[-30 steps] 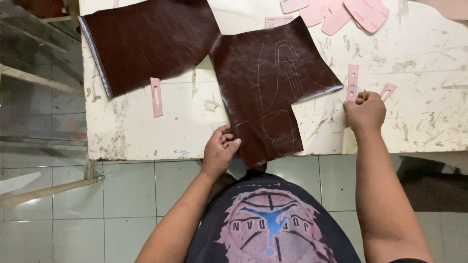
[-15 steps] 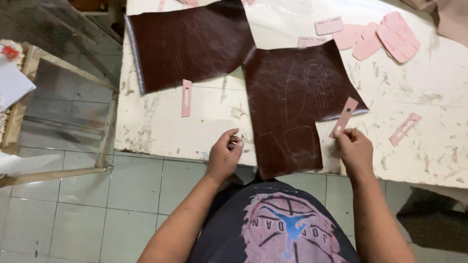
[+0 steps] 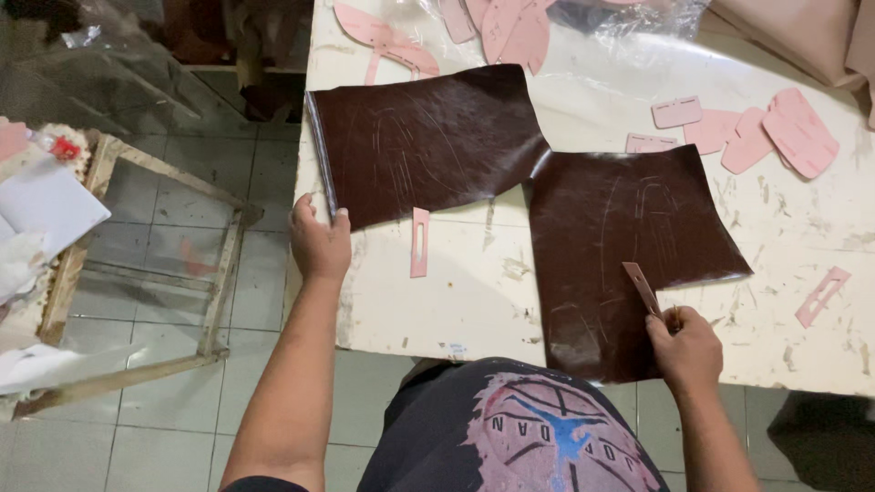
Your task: The person places pink paper pattern templates onto dark leather sheets on a work table, aligns each template against chalk outlines, and traces around them with a pen. They reposition and swap templates across the leather pieces, then pick up a pair of scissors.
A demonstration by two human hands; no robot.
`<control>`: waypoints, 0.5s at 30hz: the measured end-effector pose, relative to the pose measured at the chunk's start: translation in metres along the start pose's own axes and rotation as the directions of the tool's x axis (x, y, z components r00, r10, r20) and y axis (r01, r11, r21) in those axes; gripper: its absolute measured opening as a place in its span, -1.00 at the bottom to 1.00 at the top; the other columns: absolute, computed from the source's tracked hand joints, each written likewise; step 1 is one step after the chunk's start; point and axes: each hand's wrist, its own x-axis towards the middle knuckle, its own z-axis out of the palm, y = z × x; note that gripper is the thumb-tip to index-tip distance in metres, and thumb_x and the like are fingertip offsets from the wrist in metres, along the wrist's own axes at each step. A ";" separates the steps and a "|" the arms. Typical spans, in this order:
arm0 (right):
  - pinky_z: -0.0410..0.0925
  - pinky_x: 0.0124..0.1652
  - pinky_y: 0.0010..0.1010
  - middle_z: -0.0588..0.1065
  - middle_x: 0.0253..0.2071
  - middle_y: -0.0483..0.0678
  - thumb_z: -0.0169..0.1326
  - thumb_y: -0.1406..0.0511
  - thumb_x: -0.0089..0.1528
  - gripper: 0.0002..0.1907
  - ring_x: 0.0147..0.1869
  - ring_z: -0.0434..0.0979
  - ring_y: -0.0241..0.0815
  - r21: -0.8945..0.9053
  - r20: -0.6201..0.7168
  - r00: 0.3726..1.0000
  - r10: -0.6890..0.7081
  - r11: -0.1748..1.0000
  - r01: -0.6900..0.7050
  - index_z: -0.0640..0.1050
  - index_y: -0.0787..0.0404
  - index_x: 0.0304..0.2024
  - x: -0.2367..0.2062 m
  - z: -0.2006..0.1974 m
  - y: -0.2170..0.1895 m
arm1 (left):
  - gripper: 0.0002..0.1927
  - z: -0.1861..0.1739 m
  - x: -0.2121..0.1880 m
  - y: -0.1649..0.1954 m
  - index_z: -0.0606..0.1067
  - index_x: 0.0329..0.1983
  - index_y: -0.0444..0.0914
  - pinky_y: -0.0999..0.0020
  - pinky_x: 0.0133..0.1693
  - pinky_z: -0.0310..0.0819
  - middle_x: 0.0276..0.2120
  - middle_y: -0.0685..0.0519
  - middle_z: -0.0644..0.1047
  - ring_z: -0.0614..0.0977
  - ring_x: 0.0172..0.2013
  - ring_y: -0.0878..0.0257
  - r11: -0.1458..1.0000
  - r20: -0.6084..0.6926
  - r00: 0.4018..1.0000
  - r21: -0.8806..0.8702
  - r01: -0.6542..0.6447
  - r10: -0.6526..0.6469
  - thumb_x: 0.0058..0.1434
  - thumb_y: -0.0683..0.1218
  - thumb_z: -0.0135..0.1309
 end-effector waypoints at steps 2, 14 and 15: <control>0.42 -0.08 -0.11 0.62 -0.20 0.15 0.21 0.10 0.25 -0.66 -0.15 0.62 0.11 0.007 0.016 0.994 0.110 0.994 -0.110 0.62 0.25 -0.15 -0.005 0.007 -0.021 | -0.37 0.000 0.026 -0.013 0.33 0.31 -0.33 0.16 -0.06 0.48 -0.18 -0.11 0.55 0.61 -0.16 0.03 0.987 0.120 0.983 -0.071 0.146 -0.137 0.20 -0.07 0.18; 0.42 -0.16 -0.10 0.62 -0.20 0.21 0.25 0.12 0.28 -0.63 -0.16 0.61 0.06 -0.002 0.037 0.871 0.489 0.872 -0.489 0.64 0.33 -0.14 -0.023 0.034 -0.066 | -0.54 0.000 0.094 -0.093 0.44 0.15 -0.39 0.38 -0.33 0.46 -0.45 0.06 0.56 0.55 -0.45 0.31 0.938 0.319 0.946 -0.339 0.066 0.049 0.19 -0.15 0.14; 0.42 -0.17 -0.10 0.62 -0.21 0.21 0.26 0.14 0.28 -0.64 -0.17 0.61 0.06 0.001 0.054 0.857 0.512 0.858 -0.513 0.64 0.34 -0.14 -0.024 0.036 -0.068 | -0.54 -0.001 0.097 -0.095 0.42 0.16 -0.40 0.41 -0.36 0.43 -0.47 0.06 0.55 0.53 -0.47 0.34 0.919 0.367 0.930 -0.375 0.121 0.028 0.20 -0.16 0.12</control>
